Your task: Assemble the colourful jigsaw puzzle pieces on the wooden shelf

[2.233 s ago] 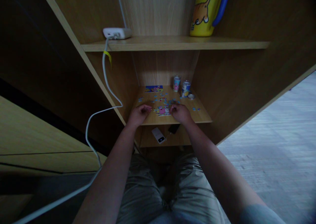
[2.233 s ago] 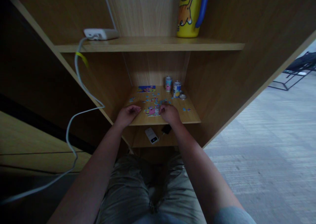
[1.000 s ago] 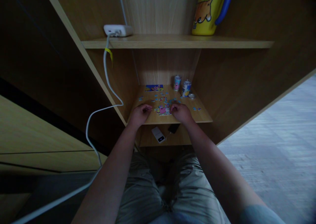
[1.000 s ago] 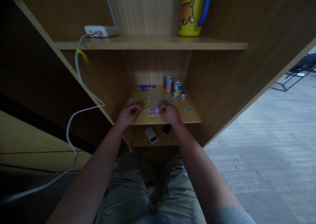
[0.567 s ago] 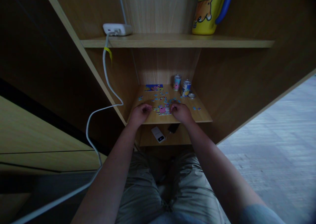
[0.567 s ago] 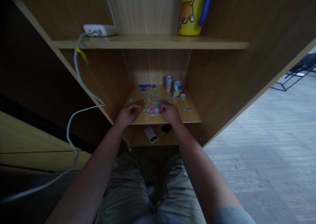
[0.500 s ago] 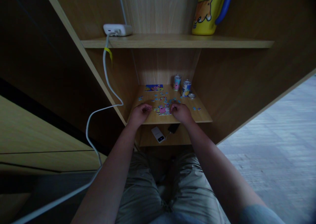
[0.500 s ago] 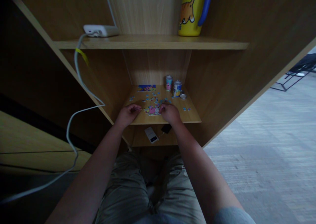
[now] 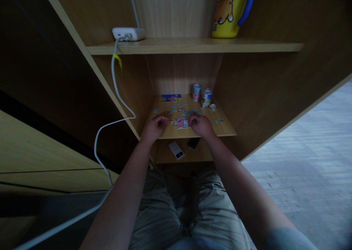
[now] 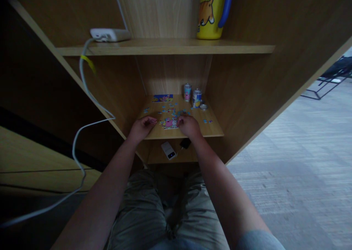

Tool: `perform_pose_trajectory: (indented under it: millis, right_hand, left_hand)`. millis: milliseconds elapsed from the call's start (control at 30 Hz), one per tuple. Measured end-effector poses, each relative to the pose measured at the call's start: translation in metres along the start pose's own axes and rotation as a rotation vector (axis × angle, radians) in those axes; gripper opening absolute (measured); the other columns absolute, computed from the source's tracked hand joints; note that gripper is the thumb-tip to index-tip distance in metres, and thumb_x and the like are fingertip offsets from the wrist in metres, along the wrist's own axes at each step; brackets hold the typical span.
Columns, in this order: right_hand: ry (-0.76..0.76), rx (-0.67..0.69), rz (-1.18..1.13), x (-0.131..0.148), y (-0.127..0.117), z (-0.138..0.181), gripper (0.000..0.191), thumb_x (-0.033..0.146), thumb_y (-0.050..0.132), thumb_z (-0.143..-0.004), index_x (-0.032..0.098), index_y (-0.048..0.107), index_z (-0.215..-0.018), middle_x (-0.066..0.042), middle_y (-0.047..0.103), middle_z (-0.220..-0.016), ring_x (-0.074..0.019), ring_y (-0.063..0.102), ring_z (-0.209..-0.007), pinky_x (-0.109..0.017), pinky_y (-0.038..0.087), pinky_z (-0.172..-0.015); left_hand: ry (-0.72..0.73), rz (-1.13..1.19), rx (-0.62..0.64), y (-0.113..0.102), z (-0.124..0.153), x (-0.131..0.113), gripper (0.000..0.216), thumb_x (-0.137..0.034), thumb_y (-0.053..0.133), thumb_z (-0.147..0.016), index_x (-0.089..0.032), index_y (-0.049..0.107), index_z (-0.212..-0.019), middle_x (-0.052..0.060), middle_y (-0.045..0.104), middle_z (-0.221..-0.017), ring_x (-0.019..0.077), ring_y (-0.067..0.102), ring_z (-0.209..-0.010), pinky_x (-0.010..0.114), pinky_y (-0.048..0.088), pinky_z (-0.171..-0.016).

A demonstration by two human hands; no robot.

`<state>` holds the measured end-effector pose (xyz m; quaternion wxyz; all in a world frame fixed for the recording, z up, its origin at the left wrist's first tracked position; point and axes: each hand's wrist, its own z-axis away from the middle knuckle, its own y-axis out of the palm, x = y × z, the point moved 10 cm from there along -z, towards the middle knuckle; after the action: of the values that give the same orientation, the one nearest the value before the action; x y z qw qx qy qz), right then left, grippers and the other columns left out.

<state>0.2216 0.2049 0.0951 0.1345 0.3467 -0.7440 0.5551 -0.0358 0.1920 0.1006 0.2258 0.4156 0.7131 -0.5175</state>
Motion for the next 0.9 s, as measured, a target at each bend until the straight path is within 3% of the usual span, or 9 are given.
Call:
perform_pose_trajectory:
  millis: [900]
  right_hand:
    - [0.001,0.011,-0.022,-0.0005,0.0008,-0.0010,0.026,0.010,0.060,-0.092,0.026,0.078,-0.082,0.000,0.083,-0.092,-0.0196,0.074,-0.089,-0.027,0.051,-0.082]
  left_hand:
    - [-0.011,-0.023,0.029,0.0053,-0.0026,0.0080,0.018,-0.042,0.074,-0.095,-0.027,0.080,-0.103,0.005,0.085,-0.103,0.0246,0.079,-0.096,0.041,0.063,-0.095]
